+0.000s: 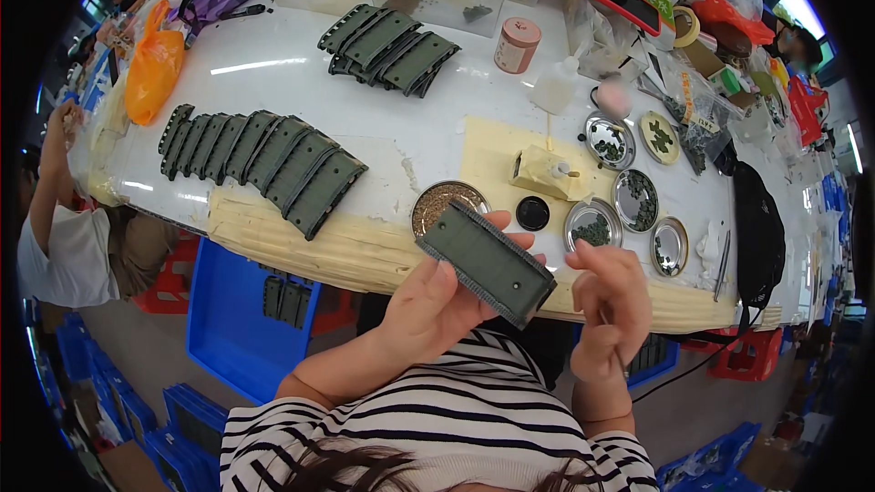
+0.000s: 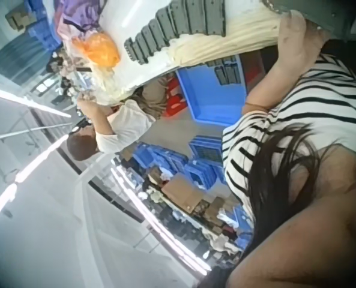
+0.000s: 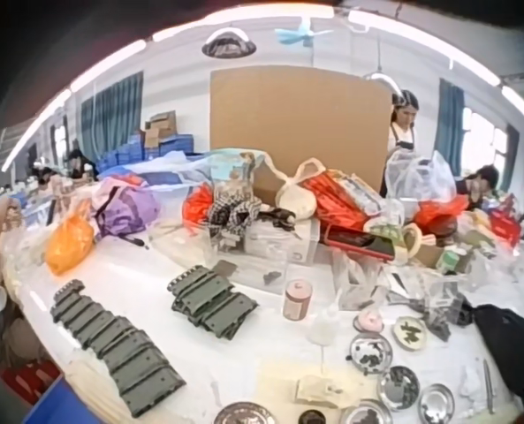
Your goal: Cleaning and assembling plastic model tank components at a workshop bench.
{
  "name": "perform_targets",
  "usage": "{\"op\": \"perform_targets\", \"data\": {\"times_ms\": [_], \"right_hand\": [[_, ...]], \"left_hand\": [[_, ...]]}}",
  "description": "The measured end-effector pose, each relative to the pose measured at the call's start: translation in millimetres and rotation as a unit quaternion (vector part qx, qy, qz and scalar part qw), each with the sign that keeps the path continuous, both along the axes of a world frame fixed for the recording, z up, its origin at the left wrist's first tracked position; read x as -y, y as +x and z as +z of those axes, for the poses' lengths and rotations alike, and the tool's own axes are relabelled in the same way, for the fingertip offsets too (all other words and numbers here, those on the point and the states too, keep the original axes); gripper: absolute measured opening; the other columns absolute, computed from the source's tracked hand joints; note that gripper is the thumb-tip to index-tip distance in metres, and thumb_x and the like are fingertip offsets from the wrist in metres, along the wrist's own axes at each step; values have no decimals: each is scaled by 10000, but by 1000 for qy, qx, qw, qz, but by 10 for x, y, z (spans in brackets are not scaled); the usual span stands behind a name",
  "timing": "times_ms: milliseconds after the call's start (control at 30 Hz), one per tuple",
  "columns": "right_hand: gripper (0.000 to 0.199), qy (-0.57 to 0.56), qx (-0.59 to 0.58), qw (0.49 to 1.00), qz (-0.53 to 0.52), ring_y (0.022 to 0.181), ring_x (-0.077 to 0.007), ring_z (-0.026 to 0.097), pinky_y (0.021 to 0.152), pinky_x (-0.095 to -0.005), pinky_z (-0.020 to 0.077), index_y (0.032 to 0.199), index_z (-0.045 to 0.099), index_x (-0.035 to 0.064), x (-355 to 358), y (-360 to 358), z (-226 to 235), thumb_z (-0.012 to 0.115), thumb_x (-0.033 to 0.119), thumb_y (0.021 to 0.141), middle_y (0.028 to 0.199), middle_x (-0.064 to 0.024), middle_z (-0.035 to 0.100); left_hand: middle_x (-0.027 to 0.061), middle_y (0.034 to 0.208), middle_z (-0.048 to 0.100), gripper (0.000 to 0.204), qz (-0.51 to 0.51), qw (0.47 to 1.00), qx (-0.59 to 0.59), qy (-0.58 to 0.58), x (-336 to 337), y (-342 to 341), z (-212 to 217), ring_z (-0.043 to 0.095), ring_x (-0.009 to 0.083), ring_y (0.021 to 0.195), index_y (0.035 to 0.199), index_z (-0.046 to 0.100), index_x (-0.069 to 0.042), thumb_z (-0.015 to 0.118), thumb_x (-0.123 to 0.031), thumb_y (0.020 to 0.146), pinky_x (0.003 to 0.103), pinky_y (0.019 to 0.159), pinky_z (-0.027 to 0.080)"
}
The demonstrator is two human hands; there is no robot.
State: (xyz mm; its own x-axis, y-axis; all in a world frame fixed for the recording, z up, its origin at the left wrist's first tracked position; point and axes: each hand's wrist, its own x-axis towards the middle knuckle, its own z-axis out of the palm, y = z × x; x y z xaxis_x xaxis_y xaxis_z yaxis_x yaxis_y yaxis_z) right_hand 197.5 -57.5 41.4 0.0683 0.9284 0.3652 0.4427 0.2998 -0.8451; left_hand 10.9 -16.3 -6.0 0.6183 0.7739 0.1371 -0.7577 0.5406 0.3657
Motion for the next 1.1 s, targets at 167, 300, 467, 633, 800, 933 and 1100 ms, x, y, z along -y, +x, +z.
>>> {"op": "perform_targets", "data": {"times_ms": [167,300,467,633,800,933,1100], "right_hand": [[960,61,-28,995,-78,638,-146,549,662,-257,451,983,653,-61,-64,573,-44,63,693,913,817,-114,594],[593,-38,-60,990,-118,744,-140,588,684,-248,468,976,693,-28,-5,590,0,362,463,968,775,-83,623],[244,-23,-7,995,-97,761,-125,610,712,-228,473,1045,677,-40,-222,593,-171,660,-44,801,837,-82,653],[114,-34,-15,992,-120,706,-105,578,625,-230,452,952,670,-28,-278,617,-408,647,49,871,798,-61,645],[141,-29,91,991,-94,691,-97,563,614,-228,435,933,645,-26,-301,668,-384,588,102,929,773,-58,627],[154,-40,122,987,-91,682,-83,561,606,-221,429,938,643,-19,-313,667,-342,565,114,944,750,-47,623],[152,-53,133,984,-106,640,-81,552,579,-220,425,928,645,-17,-339,660,-362,572,116,938,711,-40,617]], "left_hand": [[183,1297,499,517,3,997,-34,-65,-116,-114,101,481,360,1246,1436,270,-72,465,-139,961,512,1036,411],[147,1160,575,406,33,994,-97,-46,-74,-108,79,592,310,1117,1350,384,-29,479,-40,955,459,997,466],[154,1169,582,383,30,989,-143,-8,-75,-66,103,586,284,1131,1325,412,5,500,-36,955,437,990,477],[153,1169,590,391,46,979,-195,-29,-88,-29,152,583,278,1136,1322,419,18,518,-30,947,430,989,480],[160,1171,585,442,39,973,-222,-42,-85,-39,121,589,270,1121,1360,377,2,523,-20,944,420,981,487],[177,1175,572,559,49,973,-218,-49,-95,-4,176,593,269,1108,1442,257,-75,505,-3,947,414,967,496],[190,1212,536,631,77,971,-224,-26,-86,16,248,595,265,1102,1481,179,-164,481,5,954,407,929,523]]}}
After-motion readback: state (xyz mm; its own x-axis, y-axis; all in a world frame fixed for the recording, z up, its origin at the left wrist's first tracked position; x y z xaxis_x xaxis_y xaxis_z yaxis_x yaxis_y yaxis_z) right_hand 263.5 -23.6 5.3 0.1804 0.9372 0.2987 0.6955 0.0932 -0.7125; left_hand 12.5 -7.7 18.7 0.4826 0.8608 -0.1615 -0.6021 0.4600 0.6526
